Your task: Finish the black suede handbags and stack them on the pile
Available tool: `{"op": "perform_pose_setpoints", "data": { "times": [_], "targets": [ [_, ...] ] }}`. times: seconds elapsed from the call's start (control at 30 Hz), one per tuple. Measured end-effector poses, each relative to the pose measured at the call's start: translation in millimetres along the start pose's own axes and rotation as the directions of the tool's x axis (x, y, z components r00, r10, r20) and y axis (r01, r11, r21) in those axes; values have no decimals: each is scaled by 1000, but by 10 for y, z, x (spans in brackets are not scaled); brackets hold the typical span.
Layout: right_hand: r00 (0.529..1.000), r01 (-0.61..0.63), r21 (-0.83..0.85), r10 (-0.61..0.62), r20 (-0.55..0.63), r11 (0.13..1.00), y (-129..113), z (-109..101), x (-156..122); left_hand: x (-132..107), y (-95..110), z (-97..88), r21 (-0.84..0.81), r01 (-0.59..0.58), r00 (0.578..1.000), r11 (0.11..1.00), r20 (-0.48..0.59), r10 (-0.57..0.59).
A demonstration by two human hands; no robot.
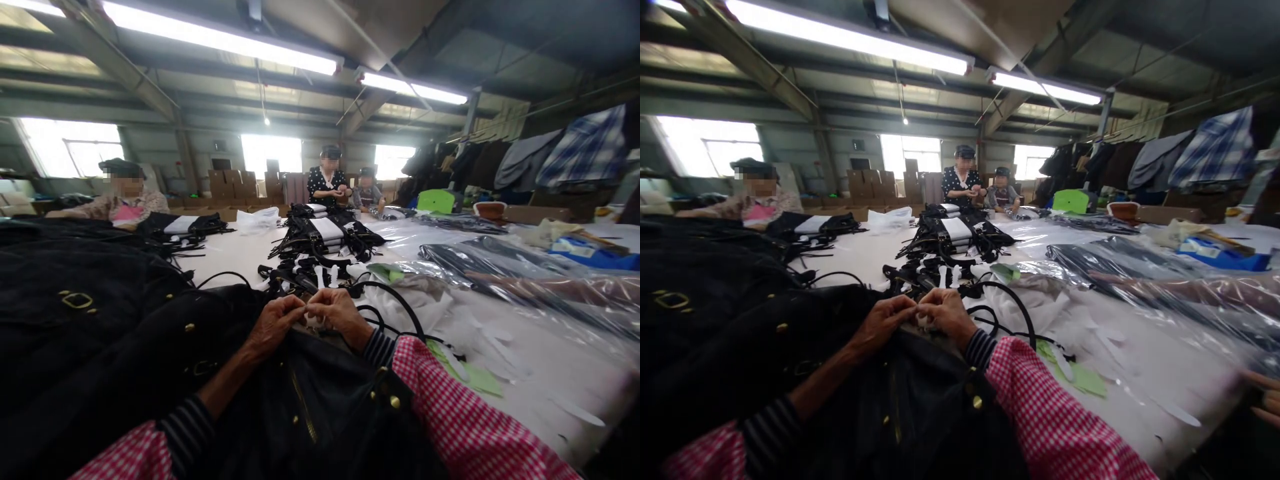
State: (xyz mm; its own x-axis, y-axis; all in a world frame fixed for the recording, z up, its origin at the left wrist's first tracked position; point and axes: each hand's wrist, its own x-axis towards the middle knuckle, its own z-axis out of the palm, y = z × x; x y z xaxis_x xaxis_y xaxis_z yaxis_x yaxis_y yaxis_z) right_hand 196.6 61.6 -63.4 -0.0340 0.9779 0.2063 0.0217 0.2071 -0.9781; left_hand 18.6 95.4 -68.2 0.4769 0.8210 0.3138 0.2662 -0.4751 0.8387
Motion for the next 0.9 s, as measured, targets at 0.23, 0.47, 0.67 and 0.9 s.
{"op": "perform_pose_setpoints", "data": {
  "times": [0.23, 0.47, 0.67, 0.9],
  "targets": [
    [989, 136, -544, -143, 31, 828, -483, -768, -263, -113, 624, -105, 447, -364, 922, 818, 299, 246],
    [968, 30, -835, 191, 161, 549, -221, -1045, -695, -298, 846, 84, 573, -467, 812, 673, 580, 68],
    [996, 31, -824, 52, 73, 566, -191, -995, -651, -276, 1171, -50, 718, -500, 853, 483, 506, 130],
    [962, 253, -705, -94, 257, 662, -670, -665, -220, -88, 1440, -243, 775, -474, 879, 418, 442, 179]
  ]
}}
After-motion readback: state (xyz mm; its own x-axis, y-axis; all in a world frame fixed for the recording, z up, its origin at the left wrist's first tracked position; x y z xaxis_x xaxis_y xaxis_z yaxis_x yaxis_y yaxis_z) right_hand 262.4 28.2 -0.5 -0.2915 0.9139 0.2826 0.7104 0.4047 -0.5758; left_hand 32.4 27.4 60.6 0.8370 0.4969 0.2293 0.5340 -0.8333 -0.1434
